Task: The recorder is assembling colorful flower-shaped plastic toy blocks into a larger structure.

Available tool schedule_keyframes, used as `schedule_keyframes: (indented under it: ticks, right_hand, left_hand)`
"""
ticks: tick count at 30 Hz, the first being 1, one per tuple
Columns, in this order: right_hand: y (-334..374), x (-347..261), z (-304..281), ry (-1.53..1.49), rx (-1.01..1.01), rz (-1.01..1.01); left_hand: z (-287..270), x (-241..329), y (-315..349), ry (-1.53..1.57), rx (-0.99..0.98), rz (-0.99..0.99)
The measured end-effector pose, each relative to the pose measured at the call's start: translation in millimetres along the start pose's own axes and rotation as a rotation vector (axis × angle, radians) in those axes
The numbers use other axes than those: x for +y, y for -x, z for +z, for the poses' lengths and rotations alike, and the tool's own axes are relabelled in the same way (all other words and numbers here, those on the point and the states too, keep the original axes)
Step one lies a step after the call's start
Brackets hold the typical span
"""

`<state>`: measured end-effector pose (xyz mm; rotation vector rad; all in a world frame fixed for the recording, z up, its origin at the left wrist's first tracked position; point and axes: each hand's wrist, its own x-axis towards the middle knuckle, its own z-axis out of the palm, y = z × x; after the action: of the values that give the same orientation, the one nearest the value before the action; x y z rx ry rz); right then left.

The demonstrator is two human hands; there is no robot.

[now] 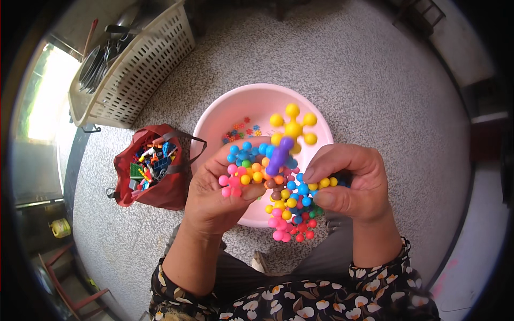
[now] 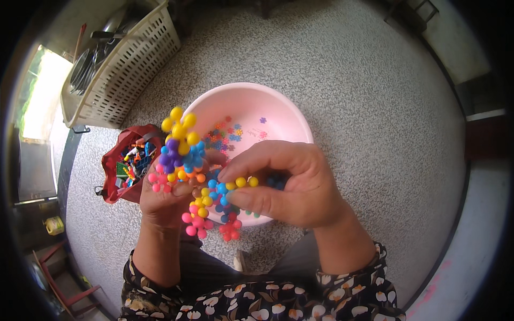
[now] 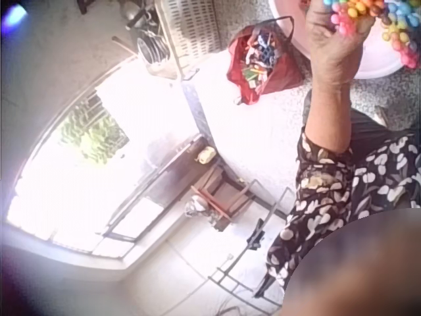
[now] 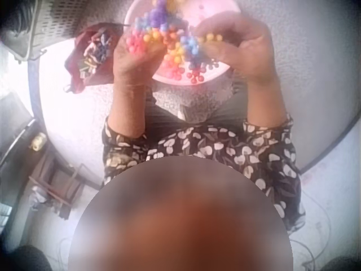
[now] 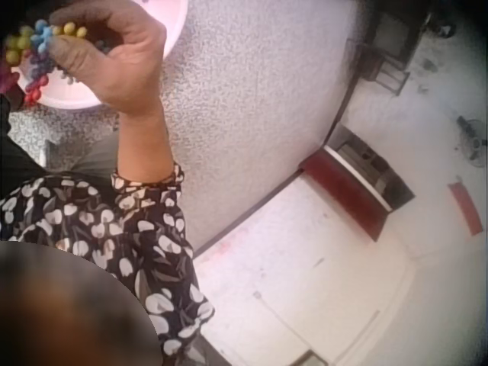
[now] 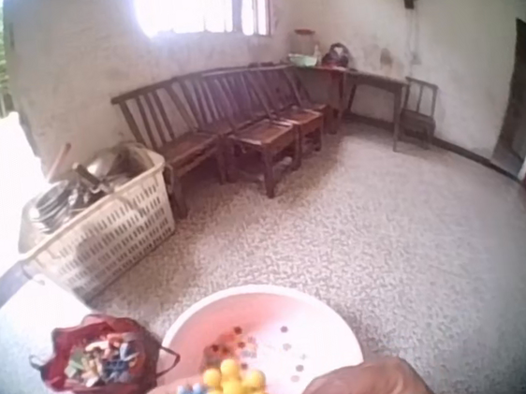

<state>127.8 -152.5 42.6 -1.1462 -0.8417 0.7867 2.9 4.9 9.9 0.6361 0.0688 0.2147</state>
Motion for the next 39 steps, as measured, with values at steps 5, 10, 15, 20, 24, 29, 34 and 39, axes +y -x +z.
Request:
schedule_keyframes:
  ticks: [5,10,15,20,24,29,34,39]
  right_hand:
    - [0,-2,4,-0.005,-0.031,0.028]
    - [-4,4,7,-0.179,0.042,-0.076]
    - [-8,5,9,-0.422,0.037,0.024]
    - [-7,3,11,-0.316,0.029,0.054]
    - [-8,6,12,-0.338,0.022,0.046]
    - [-10,8,12,-0.280,0.043,0.013]
    - [-7,11,13,-0.145,0.174,-0.058]
    - [-7,3,17,-0.051,0.187,-0.071]
  left_hand:
    - [-1,4,1,-0.029,-0.078,-0.010]
    - [10,0,7,0.460,0.026,-0.139]
    - [3,5,10,0.467,-0.020,-0.249]
    - [7,9,11,0.287,0.089,-0.382]
    - [15,6,8,0.269,0.087,-0.252]
    - [7,-1,4,0.163,0.081,-0.199]
    - [15,1,2,0.118,0.150,-0.147]
    - [13,1,-2,-0.369,0.144,-0.284]
